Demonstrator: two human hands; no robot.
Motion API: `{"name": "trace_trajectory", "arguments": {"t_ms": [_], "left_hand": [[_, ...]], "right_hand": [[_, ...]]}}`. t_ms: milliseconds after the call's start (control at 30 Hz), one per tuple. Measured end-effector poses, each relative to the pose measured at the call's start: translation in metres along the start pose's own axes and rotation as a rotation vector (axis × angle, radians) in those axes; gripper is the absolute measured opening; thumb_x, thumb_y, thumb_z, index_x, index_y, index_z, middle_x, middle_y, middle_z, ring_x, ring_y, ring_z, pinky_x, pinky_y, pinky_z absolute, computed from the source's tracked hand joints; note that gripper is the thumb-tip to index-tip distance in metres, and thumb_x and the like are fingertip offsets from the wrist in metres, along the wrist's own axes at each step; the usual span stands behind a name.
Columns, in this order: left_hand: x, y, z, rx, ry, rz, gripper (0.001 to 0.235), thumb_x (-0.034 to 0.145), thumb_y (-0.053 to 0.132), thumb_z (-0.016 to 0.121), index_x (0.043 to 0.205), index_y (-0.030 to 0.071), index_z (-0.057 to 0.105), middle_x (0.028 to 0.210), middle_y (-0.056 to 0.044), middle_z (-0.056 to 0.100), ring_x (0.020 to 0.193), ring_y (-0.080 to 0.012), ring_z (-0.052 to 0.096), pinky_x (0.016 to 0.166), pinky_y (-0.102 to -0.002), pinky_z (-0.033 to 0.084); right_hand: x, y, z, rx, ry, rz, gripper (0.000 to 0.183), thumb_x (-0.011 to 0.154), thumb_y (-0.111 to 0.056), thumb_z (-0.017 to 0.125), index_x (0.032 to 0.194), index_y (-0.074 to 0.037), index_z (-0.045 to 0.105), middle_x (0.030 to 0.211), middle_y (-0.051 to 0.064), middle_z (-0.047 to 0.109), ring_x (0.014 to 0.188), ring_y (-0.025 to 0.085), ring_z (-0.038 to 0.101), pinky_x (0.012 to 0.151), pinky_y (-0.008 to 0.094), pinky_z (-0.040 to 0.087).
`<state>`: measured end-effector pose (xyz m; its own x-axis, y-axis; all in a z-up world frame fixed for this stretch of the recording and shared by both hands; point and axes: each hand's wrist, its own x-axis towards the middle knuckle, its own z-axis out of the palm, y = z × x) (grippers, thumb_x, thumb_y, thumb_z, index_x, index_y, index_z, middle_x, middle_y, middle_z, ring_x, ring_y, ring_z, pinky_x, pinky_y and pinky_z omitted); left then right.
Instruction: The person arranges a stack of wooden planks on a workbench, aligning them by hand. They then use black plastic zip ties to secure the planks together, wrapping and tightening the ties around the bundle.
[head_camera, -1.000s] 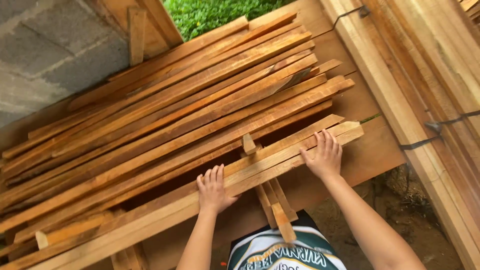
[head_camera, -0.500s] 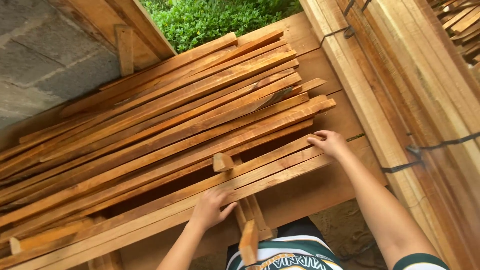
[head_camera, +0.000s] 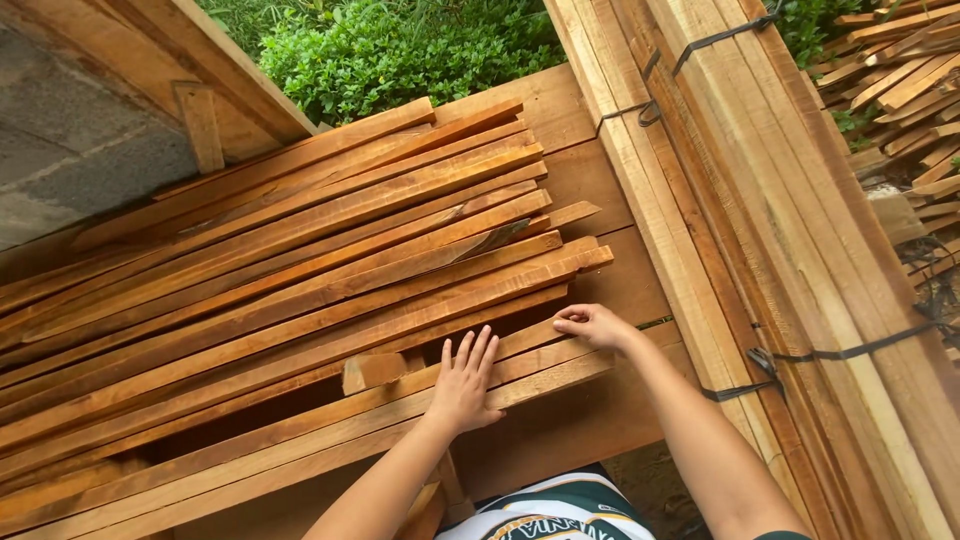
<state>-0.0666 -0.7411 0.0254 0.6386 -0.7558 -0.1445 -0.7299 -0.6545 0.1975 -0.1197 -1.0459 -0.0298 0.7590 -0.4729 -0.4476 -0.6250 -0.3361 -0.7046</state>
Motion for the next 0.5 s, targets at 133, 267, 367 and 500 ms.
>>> {"name": "trace_trajectory", "arguments": {"t_ms": [133,267,367,500], "left_hand": [[0.003,0.01,0.008,0.028,-0.055,0.013,0.116,0.065,0.056,0.083,0.157,0.012,0.028,0.163,-0.009,0.026,0.15,-0.0327,0.021,0.124,-0.058,0.011],[0.005,0.021,0.017,0.059,-0.127,0.033,0.12,0.063,0.056,0.084,0.159,0.013,0.025,0.166,-0.009,0.021,0.153,-0.0329,0.017,0.124,-0.06,0.008],[0.002,0.026,0.024,0.07,-0.177,0.034,0.123,0.062,0.056,0.084,0.16,0.013,0.022,0.168,-0.009,0.017,0.154,-0.033,0.013,0.124,-0.062,0.006],[-0.001,0.025,0.028,0.089,-0.226,0.048,0.126,0.063,0.053,0.082,0.162,0.009,0.018,0.17,-0.013,0.013,0.155,-0.0367,0.009,0.124,-0.062,0.003]], "right_hand": [[0.006,0.013,0.003,0.128,-0.037,0.02,0.041,0.086,-0.041,0.075,0.118,-0.016,0.076,0.103,0.005,0.075,0.098,0.023,0.071,0.086,0.039,0.056],[0.005,0.028,0.007,0.308,-0.085,0.047,0.036,0.084,-0.035,0.08,0.114,-0.015,0.078,0.101,0.004,0.075,0.098,0.021,0.07,0.086,0.039,0.057],[0.002,0.04,0.011,0.418,-0.126,0.068,0.033,0.084,-0.032,0.082,0.112,-0.014,0.08,0.1,0.003,0.075,0.097,0.02,0.07,0.086,0.038,0.057],[0.01,0.058,0.008,0.793,-0.073,0.131,0.019,0.095,-0.018,0.071,0.113,-0.012,0.075,0.094,0.003,0.071,0.089,0.015,0.07,0.081,0.033,0.058]]}}
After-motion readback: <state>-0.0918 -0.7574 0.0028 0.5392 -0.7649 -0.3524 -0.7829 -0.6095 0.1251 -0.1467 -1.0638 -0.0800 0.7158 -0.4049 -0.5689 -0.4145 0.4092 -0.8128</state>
